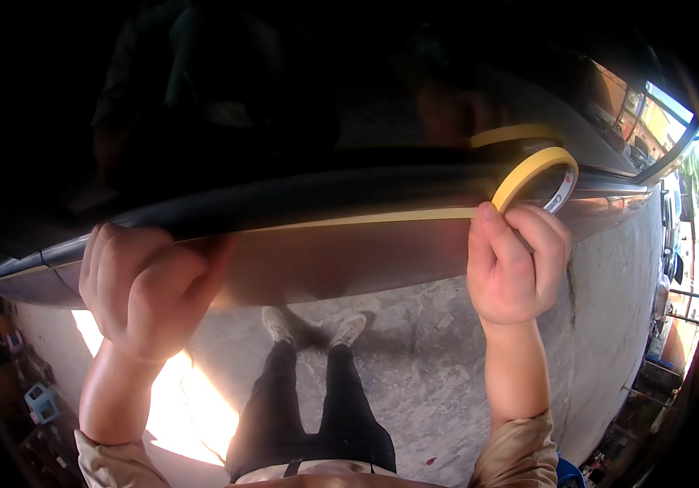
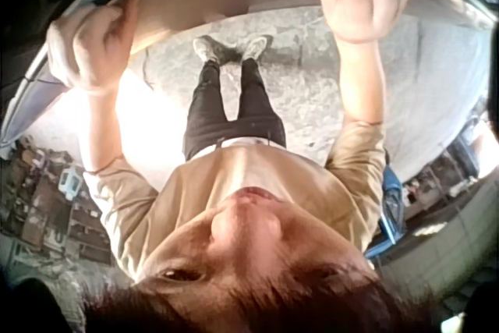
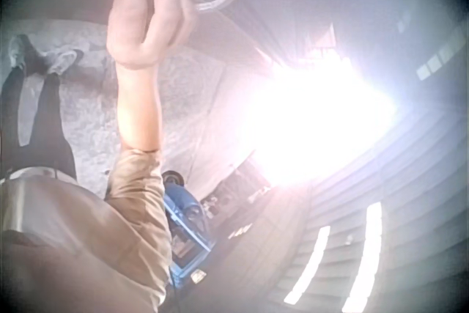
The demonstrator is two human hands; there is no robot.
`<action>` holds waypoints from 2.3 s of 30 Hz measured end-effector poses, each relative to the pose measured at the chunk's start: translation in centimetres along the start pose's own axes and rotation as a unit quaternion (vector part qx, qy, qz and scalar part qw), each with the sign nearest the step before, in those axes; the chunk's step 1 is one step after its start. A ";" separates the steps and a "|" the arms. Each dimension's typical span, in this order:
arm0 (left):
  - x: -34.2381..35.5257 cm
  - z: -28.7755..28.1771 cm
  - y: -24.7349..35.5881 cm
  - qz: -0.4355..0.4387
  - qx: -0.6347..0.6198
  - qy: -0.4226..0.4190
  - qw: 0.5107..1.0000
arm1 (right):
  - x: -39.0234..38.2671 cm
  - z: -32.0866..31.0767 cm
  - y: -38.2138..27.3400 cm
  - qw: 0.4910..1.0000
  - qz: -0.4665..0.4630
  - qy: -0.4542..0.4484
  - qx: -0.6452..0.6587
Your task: The person applies yellow masking tape along the lower edge of a car's rear bumper and trunk area. They smooth the tape with their fingers and continue around the rear corners, finishing with a short strip on the side panel.
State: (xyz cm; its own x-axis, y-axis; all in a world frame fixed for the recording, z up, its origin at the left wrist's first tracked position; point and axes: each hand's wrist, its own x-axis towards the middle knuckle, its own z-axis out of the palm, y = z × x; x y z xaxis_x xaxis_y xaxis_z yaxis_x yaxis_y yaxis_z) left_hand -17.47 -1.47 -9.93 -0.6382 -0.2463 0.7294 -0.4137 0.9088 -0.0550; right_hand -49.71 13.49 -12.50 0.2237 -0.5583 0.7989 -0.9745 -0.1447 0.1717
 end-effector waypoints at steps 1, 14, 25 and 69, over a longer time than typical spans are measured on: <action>0.1 -0.1 0.1 0.013 -0.008 -0.004 1.000 | 0.1 -0.1 -0.2 1.000 0.009 -0.001 0.006; 2.4 0.9 0.3 0.098 -0.014 -0.008 0.995 | 2.1 -1.2 -0.6 0.998 0.039 -0.042 0.031; 5.3 3.7 1.7 0.143 -0.023 0.027 0.989 | 1.9 -1.0 -0.7 0.996 0.065 -0.028 0.060; 6.8 4.1 6.4 -0.060 -0.097 -0.054 0.992 | 1.0 1.1 0.5 0.996 0.014 0.053 0.063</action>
State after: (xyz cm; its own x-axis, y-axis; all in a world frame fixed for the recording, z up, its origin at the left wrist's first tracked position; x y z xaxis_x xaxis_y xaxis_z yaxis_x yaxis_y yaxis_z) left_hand -27.16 1.30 -8.09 -0.6624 -0.3825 0.6442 -0.3658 0.9155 0.1675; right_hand -49.95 11.95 -12.21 0.1862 -0.4745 0.8604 -0.9687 -0.2349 0.0801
